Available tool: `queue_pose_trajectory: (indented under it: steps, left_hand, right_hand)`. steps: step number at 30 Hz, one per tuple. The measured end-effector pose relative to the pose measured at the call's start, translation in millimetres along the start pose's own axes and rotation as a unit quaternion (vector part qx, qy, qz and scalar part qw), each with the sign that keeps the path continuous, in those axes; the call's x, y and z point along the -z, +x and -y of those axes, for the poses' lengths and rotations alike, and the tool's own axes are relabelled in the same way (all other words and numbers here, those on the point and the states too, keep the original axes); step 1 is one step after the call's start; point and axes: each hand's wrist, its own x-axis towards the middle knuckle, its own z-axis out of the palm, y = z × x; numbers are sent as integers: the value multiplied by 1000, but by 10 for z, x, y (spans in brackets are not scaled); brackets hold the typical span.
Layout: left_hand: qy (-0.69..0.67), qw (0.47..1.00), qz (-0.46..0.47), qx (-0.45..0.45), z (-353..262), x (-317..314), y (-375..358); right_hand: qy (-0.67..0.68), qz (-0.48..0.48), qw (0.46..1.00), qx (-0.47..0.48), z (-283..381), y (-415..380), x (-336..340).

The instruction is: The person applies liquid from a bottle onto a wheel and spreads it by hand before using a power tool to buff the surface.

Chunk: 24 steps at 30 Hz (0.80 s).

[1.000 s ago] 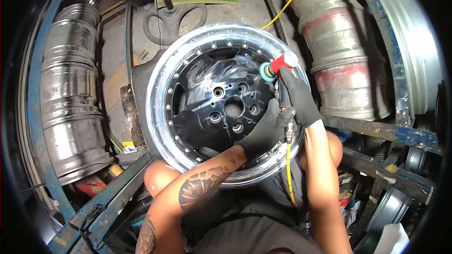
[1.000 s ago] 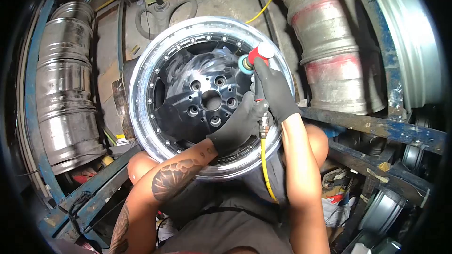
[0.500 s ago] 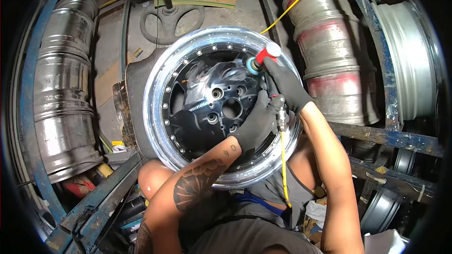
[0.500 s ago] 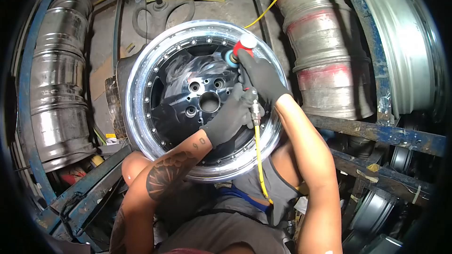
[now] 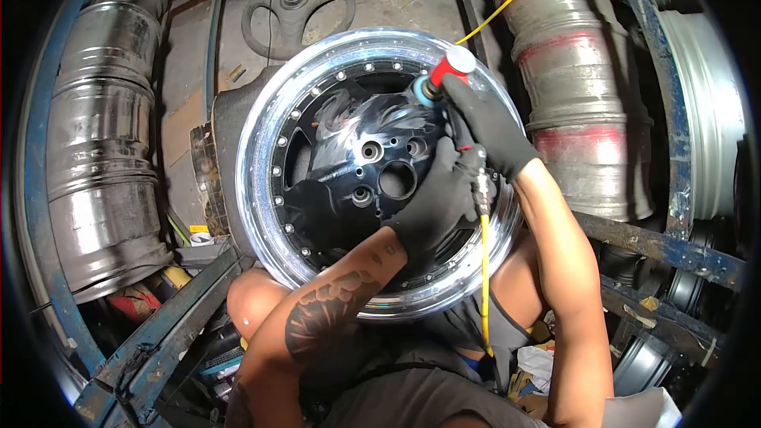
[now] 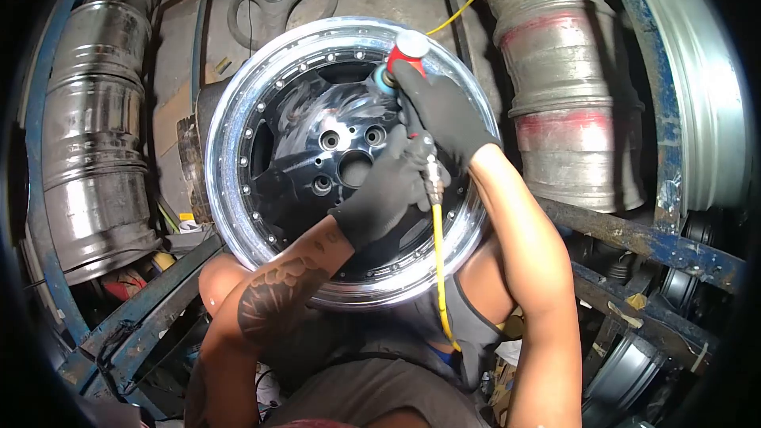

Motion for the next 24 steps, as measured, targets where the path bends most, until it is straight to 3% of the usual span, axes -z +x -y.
queue_pose_trajectory:
  steps: [4,8,9,14,16,17,20,21,24]
  left_hand:
    - [-36,998,31,52,77,-62,-143]
    - [-48,998,-8,43,27,-140,-224]
    - [25,999,20,-4,25,-55,-210]
    - [7,999,-3,-41,40,-84,-207]
    - [45,998,-3,-36,26,-101,-294]
    - [54,998,-15,18,4,-124,-372]
    - [28,997,34,61,108,-61,-443]
    - [31,999,34,16,139,-73,-445]
    - [15,1000,2,23,125,-78,-442]
  right_hand:
    - [-17,-31,997,65,-266,-169,9]
    - [-21,-33,999,38,-226,-185,15]
    - [-23,-27,999,34,-196,-166,15]
    - [-16,4,999,36,-48,-133,-7]
    - [-2,36,999,28,-23,-221,-9]
    - [-6,55,998,29,-24,-266,-13]
    - [35,82,996,0,-26,-431,-55]
    - [26,93,995,-9,-48,-439,-54]
    - [-20,66,997,13,-8,-392,-37]
